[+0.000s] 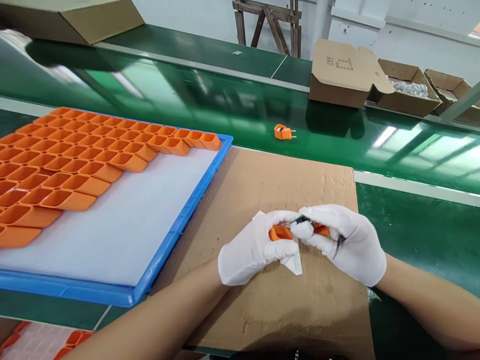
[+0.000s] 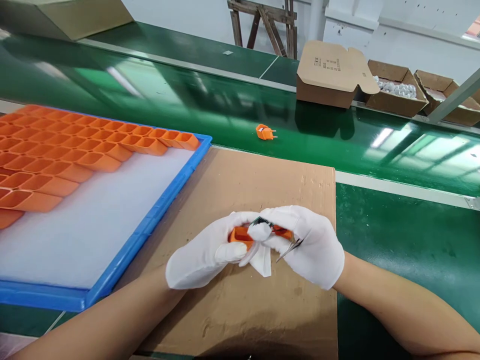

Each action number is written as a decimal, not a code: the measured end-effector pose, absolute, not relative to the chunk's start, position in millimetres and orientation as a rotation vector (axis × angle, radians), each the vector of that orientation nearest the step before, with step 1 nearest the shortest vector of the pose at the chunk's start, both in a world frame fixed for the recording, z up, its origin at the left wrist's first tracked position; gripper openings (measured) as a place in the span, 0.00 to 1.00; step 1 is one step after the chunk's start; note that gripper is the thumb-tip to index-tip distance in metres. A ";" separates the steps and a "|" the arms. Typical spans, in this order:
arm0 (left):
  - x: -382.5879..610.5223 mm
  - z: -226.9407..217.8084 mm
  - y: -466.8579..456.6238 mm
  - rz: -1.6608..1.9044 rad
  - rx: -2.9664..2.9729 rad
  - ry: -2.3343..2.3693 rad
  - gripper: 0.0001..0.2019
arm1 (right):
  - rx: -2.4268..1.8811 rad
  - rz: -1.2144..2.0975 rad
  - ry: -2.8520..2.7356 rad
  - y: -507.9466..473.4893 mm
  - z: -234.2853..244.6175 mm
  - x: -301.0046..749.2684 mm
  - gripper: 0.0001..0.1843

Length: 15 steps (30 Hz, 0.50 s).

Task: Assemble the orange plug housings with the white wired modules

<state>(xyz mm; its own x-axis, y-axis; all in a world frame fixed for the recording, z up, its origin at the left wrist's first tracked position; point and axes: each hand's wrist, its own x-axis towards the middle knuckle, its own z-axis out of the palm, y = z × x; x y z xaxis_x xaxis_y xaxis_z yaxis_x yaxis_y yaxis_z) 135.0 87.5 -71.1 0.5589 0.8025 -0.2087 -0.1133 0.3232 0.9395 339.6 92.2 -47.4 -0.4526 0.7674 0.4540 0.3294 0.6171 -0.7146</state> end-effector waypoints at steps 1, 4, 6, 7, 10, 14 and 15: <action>134.0 -70.6 87.8 0.701 1.101 0.770 0.39 | -0.893 0.710 -1.978 92.9 -48.7 340.5 0.21; 130.6 -71.4 87.6 0.875 1.312 0.983 0.34 | -1.038 0.747 -1.842 95.3 -54.1 344.0 0.24; 128.2 -74.0 86.3 1.001 1.552 1.142 0.26 | -1.041 0.768 -1.823 96.7 -57.3 346.1 0.25; 127.2 -75.7 85.7 1.047 1.665 1.165 0.24 | -1.008 0.768 -1.831 97.2 -58.6 346.9 0.26; 125.7 -80.4 84.9 1.127 1.876 1.080 0.27 | -0.951 0.697 -1.869 97.5 -61.2 348.3 0.26; 128.6 -83.2 85.7 1.231 1.866 0.976 0.32 | -1.021 0.656 -1.884 96.4 -60.7 349.1 0.20; 129.8 -83.3 85.9 1.242 1.825 0.971 0.31 | -1.050 0.661 -1.899 96.2 -59.7 349.1 0.19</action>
